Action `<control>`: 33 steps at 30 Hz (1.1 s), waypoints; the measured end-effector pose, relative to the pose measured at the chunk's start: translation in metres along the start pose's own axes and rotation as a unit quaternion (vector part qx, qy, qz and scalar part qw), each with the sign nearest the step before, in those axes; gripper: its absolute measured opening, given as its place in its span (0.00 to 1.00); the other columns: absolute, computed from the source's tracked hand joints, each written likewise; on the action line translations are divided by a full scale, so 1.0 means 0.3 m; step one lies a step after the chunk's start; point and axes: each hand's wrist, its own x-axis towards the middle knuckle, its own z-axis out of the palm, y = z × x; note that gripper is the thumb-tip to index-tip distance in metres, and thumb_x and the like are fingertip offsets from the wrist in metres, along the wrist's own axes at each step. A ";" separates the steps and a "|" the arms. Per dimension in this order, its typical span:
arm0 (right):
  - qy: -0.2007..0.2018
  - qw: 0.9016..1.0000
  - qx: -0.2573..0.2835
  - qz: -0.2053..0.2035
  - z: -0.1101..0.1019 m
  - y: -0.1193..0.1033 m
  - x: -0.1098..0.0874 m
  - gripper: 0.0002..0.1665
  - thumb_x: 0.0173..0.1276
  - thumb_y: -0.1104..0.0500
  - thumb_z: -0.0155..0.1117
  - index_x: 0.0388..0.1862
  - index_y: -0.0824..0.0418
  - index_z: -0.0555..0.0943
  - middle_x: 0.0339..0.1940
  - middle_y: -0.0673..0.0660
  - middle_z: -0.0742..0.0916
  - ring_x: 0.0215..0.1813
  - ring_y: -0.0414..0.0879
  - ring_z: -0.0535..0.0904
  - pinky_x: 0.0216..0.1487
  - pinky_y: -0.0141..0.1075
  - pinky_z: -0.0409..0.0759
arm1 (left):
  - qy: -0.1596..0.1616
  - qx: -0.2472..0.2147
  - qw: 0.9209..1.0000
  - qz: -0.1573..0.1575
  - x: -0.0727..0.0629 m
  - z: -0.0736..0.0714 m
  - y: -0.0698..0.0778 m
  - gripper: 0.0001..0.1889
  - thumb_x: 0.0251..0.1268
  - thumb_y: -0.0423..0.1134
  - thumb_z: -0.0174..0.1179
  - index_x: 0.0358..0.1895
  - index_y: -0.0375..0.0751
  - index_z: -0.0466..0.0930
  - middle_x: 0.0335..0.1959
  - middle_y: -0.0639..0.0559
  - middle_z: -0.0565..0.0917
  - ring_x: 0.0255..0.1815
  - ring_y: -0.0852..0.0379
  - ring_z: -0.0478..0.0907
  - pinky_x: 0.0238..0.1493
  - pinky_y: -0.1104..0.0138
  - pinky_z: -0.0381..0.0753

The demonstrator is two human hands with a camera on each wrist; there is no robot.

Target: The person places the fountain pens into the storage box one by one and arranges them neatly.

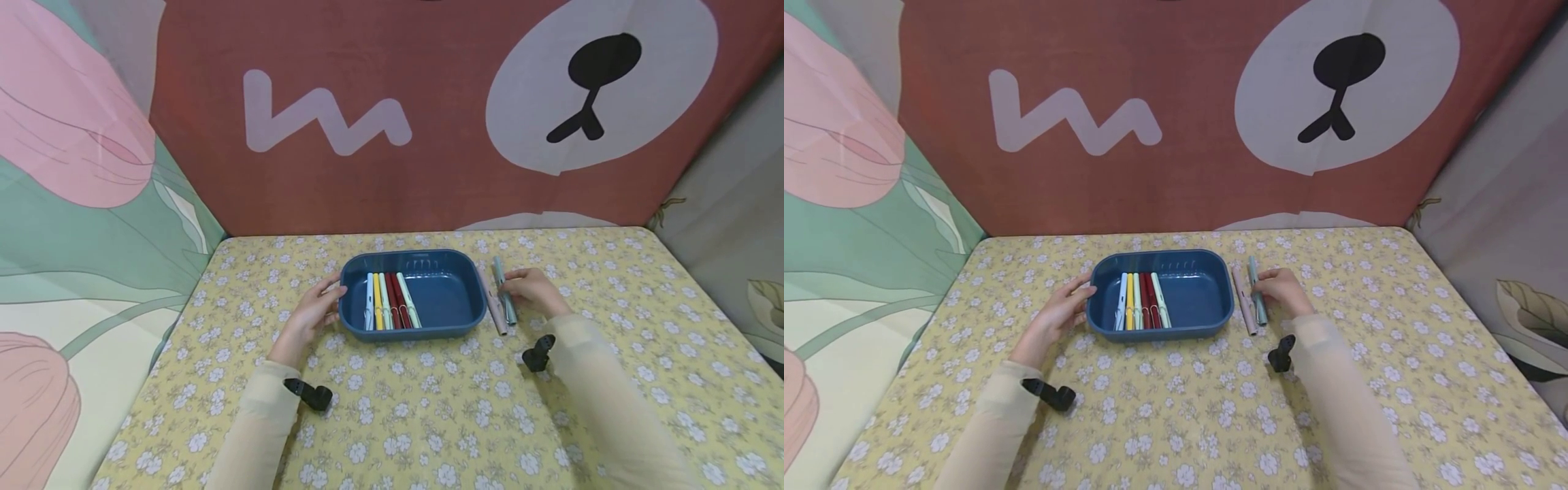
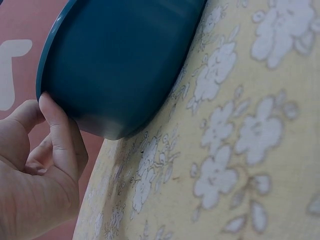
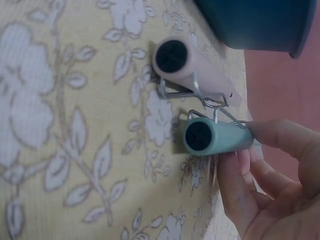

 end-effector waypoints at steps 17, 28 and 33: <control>0.005 1.000 0.016 0.006 -0.039 -0.025 -0.021 0.33 0.70 0.58 0.55 0.71 0.70 0.62 0.47 0.55 0.84 0.36 0.32 0.81 0.53 0.36 0.81 | -0.010 -0.003 1.000 -0.004 -0.066 0.023 0.059 0.29 0.73 0.40 0.51 0.74 0.50 0.57 0.33 0.57 0.77 0.23 0.66 0.72 0.26 0.75 0.76; 0.004 0.998 0.054 -0.034 -0.070 -0.039 -0.037 0.37 0.72 0.56 0.55 0.74 0.69 0.56 0.36 0.39 0.79 0.36 0.27 0.79 0.61 0.40 0.77 | -0.007 0.000 1.000 -0.006 -0.059 0.022 0.057 0.29 0.73 0.40 0.51 0.74 0.50 0.57 0.33 0.57 0.76 0.23 0.66 0.71 0.26 0.75 0.76; -0.001 0.997 0.062 -0.038 -0.083 -0.047 -0.038 0.38 0.73 0.55 0.53 0.74 0.70 0.54 0.36 0.38 0.79 0.36 0.25 0.79 0.57 0.32 0.79 | -0.007 0.000 1.000 -0.007 -0.062 0.024 0.059 0.28 0.73 0.40 0.51 0.74 0.50 0.57 0.34 0.57 0.76 0.23 0.66 0.71 0.26 0.75 0.76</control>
